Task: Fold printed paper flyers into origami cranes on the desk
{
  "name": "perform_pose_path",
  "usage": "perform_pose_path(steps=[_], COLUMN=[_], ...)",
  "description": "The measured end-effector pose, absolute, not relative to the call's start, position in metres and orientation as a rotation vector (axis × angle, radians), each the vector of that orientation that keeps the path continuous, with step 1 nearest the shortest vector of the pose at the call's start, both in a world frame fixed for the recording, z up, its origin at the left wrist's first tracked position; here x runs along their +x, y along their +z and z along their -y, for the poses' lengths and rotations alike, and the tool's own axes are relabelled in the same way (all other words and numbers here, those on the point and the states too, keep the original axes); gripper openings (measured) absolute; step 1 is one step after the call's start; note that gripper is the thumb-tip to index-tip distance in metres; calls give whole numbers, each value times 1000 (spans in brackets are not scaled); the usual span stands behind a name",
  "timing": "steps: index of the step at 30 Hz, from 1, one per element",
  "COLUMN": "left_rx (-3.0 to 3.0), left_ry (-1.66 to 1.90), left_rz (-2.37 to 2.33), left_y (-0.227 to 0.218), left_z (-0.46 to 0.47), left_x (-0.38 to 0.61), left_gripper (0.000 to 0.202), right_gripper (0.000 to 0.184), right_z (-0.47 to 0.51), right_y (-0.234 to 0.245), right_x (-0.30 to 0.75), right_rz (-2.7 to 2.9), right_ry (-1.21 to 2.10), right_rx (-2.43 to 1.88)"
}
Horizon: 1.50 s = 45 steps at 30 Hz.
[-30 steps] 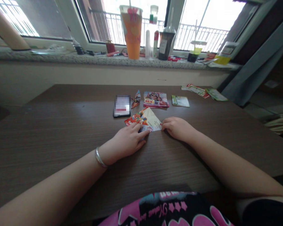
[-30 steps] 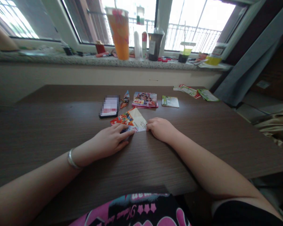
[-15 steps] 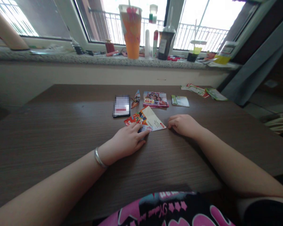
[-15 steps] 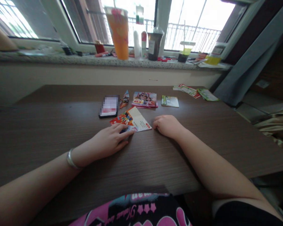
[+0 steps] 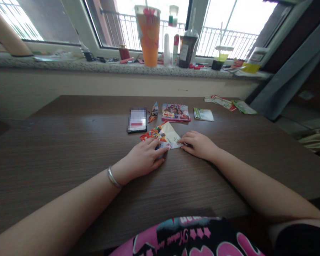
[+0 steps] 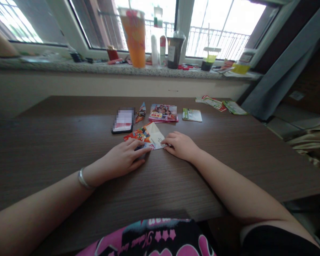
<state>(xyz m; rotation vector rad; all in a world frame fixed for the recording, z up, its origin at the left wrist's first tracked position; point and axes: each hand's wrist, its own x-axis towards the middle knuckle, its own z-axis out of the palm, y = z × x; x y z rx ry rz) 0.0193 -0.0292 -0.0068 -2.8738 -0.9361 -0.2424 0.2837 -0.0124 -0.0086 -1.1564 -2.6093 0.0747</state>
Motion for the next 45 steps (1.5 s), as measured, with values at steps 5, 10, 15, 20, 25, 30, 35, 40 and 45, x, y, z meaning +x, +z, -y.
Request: perform_pose_path(steps=[5,10,15,20,25,30,35,40,45], left_rx=[-2869,-2820,-2895,-3148,-3264,-3290,-3234,-2981,-2856], left_ry=[-362,-687,-887,-850,-770,-728,-687,-637,-694], left_rz=[1051,1366,1629,1296,1167,1233,1401,1679,1596], left_y=[-8,-11,-9,-6,-3,1,0,-6,-11], left_z=[29,23,15,8,5,4,3,5,4], left_x=[22,22,18,16,14,12,12,17,24], left_gripper=[41,56,48,22,23,31,41,37,27], right_gripper=[22,20,13,13,12,19,16,6,6], right_z=[14,17,19,20,21,23,23,17,12], right_y=[-9,-6,-5,-4,-4,-6,-9,-13,-16], right_x=[281,278,276,276,276,271,267,264,261], right_rz=[2587,2583,2587,2647,2649,2661,2608,2495,2478], right_ry=[59,52,44,43,83,14,24,221,251], right_rx=[-1189,-1204,-1170,-1027,-1036,-1050,-1172,-1311,-1377])
